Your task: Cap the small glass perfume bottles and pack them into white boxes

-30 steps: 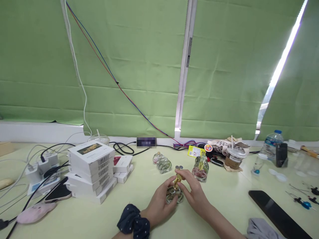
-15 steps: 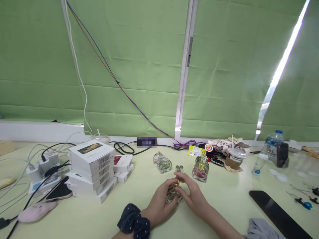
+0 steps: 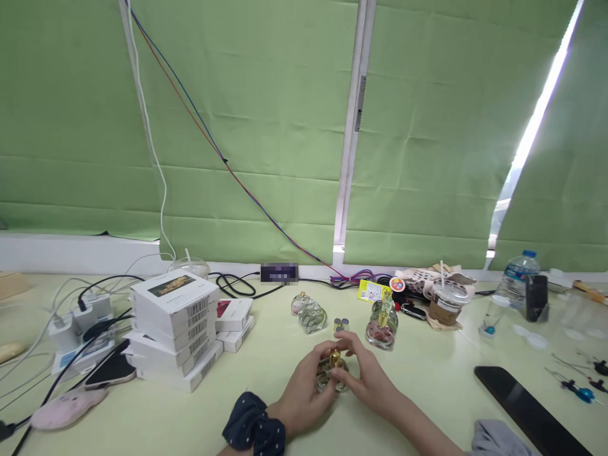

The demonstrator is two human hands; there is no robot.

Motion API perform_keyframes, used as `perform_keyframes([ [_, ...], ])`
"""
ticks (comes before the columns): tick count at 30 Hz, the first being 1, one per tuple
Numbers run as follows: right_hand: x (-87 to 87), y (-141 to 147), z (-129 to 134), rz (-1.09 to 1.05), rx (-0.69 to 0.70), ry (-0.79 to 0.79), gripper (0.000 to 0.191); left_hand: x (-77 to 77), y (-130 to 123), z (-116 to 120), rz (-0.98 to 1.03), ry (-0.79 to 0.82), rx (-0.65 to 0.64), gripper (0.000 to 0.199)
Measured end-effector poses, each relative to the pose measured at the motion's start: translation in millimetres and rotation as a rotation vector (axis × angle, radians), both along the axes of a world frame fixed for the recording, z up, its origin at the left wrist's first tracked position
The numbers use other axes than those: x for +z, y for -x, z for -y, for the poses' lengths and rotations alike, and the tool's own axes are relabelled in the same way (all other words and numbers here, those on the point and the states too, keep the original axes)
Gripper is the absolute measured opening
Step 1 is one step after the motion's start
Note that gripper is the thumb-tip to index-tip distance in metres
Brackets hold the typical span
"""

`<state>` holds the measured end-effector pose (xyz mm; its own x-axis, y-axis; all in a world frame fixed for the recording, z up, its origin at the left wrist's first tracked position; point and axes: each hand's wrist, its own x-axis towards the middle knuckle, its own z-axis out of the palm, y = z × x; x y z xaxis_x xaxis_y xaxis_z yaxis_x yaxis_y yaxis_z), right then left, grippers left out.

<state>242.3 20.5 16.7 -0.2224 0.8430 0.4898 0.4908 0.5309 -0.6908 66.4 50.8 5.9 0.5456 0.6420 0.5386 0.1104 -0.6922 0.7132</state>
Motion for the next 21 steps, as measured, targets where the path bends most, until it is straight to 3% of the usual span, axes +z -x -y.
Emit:
perform_keyframes([
  [4, -0.9, -2.4, -0.1, 0.022, 0.004, 0.086, 0.059, -3.2, 6.0, -1.1, 0.009, 0.102, 0.053, 0.059],
  [11, -5.4, -0.8, -0.6, 0.044, -0.039, 0.062, 0.06, -3.1, 2.2, -5.3, 0.113, 0.259, 0.181, 0.029],
  [15, 1.8, -7.6, -2.3, 0.079, -0.126, -0.025, 0.053, -6.4, 0.7, -13.4, 0.065, 0.144, 0.329, 0.026],
  [18, 6.3, -19.4, -6.6, 0.165, -0.281, -0.043, 0.048, -11.3, 0.9, -20.3, -0.016, -0.008, 0.435, 0.031],
  [21, 9.6, -31.9, -9.8, 0.257, -0.466, 0.029, 0.045, -16.6, 0.4, -24.5, -0.074, -0.054, 0.497, 0.035],
])
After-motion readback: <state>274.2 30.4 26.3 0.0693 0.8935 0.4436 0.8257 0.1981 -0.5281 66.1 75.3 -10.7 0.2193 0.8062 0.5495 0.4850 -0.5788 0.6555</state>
